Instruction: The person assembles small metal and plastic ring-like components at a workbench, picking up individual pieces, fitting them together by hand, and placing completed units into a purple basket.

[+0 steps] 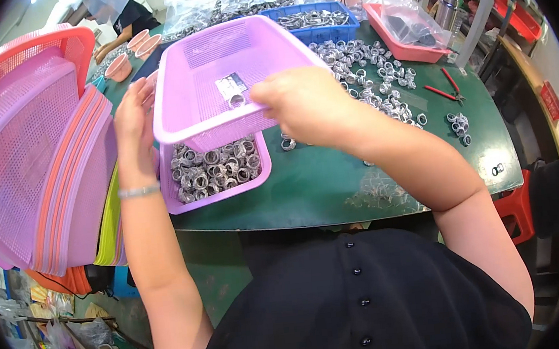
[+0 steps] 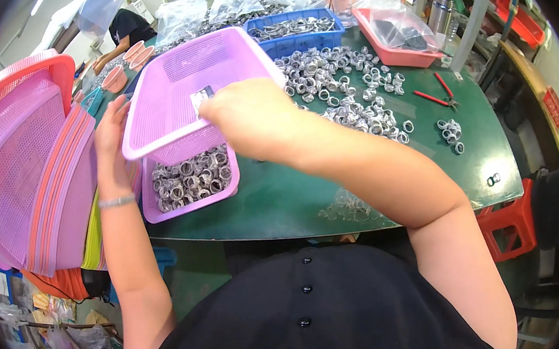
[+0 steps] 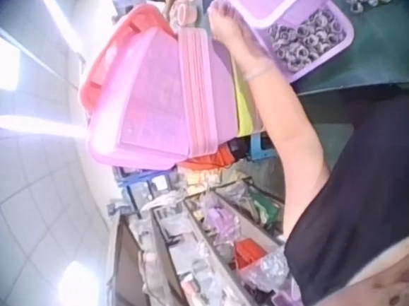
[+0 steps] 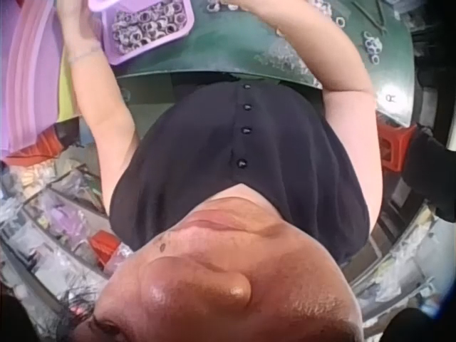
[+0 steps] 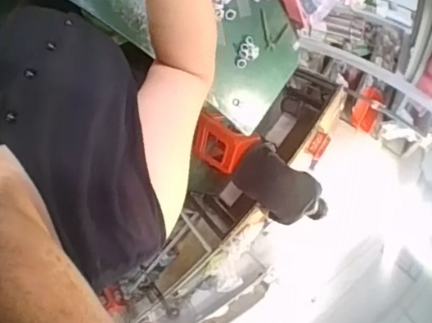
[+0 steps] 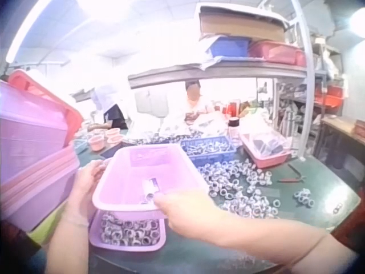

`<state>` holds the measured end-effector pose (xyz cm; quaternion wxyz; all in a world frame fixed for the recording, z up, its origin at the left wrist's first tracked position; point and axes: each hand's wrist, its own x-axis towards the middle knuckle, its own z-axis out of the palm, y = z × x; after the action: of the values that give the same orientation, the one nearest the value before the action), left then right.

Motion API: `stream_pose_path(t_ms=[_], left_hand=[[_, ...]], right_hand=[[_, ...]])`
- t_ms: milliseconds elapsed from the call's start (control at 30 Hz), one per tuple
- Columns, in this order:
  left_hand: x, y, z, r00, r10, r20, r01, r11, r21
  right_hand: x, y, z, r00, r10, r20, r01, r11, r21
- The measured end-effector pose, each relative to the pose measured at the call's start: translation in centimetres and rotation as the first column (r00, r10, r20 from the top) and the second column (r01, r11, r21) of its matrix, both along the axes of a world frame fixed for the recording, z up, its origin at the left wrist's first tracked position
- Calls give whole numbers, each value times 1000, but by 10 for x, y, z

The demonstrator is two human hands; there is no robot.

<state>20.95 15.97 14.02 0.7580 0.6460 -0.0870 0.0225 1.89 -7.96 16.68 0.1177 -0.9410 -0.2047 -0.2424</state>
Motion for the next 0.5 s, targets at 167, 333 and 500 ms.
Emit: stream_pose_path(t_ms=[167, 333, 500], left_hand=[[-122, 3, 9, 759, 49, 649, -407, 814, 415], [-165, -13, -16, 642, -290, 710, -475, 576, 665], [-158, 1, -37, 703, -234, 672, -498, 513, 699]], right_hand=[[3, 51, -22, 967, 77, -244, -103, 990, -95], [4, 82, -62, 985, 146, 95, -151, 987, 54], [-12, 35, -48, 900, 326, 289, -377, 915, 140]])
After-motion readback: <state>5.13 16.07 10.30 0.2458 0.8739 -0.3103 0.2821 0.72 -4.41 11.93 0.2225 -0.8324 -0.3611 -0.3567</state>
